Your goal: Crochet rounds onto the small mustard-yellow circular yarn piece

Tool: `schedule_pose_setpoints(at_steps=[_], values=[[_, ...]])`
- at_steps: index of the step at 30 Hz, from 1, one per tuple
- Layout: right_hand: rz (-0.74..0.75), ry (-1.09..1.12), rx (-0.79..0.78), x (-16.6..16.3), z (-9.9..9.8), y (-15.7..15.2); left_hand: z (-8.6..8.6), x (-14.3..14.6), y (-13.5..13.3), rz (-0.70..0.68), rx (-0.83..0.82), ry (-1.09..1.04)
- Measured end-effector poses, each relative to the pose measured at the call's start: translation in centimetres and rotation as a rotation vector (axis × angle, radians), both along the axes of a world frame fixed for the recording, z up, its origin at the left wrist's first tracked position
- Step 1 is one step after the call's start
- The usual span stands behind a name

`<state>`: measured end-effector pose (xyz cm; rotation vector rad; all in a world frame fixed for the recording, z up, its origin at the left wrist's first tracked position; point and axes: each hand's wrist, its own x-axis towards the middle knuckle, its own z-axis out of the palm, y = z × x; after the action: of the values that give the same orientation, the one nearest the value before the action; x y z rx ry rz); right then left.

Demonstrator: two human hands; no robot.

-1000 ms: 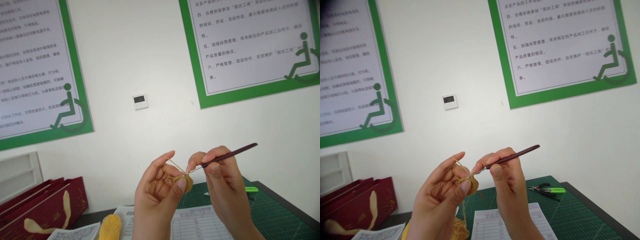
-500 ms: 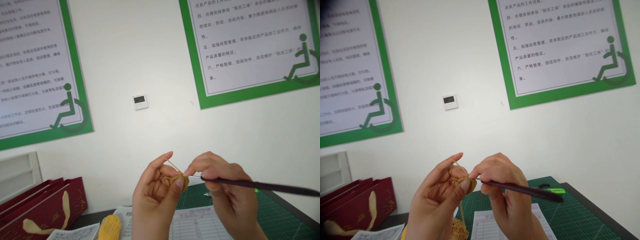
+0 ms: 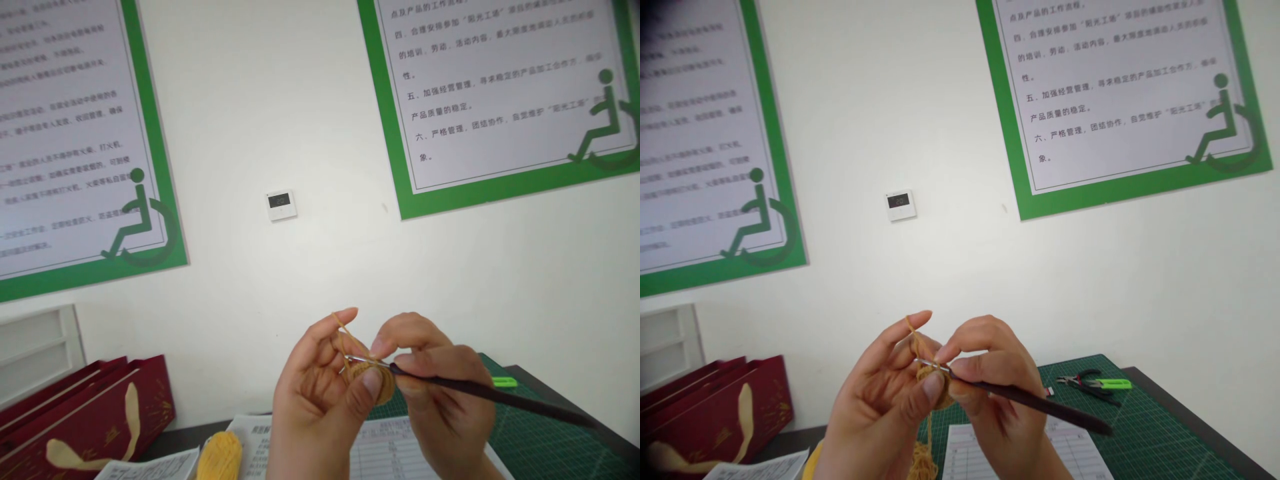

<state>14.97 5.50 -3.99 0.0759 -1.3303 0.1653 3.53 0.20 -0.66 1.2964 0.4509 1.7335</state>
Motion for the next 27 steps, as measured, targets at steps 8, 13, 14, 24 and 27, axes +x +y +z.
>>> schedule_pose_setpoints(at_steps=[8, 13, 14, 24, 27], values=[[-0.376, 0.041, 0.204, 0.2, -0.8, 1.4, 0.3, 0.3, -0.1, 0.043, -0.048, -0.047], [-0.603, -0.001, 0.194, 0.3, -0.2, -0.4, 0.3, 0.9, -0.4, 0.182, 0.020, 0.024], [-0.548, -0.004, 0.145, 0.3, -0.2, -0.7, 0.4, 0.9, -0.4, 0.199, 0.030, 0.046], [0.406, 0.101, -0.636, 0.7, 1.5, -0.6, 0.4, 0.0, 0.1, 0.113, 0.010, 0.033], [0.708, 0.015, -0.764, 0.3, 1.9, -0.6, 0.4, 0.0, 0.2, 0.083, -0.006, 0.026]])
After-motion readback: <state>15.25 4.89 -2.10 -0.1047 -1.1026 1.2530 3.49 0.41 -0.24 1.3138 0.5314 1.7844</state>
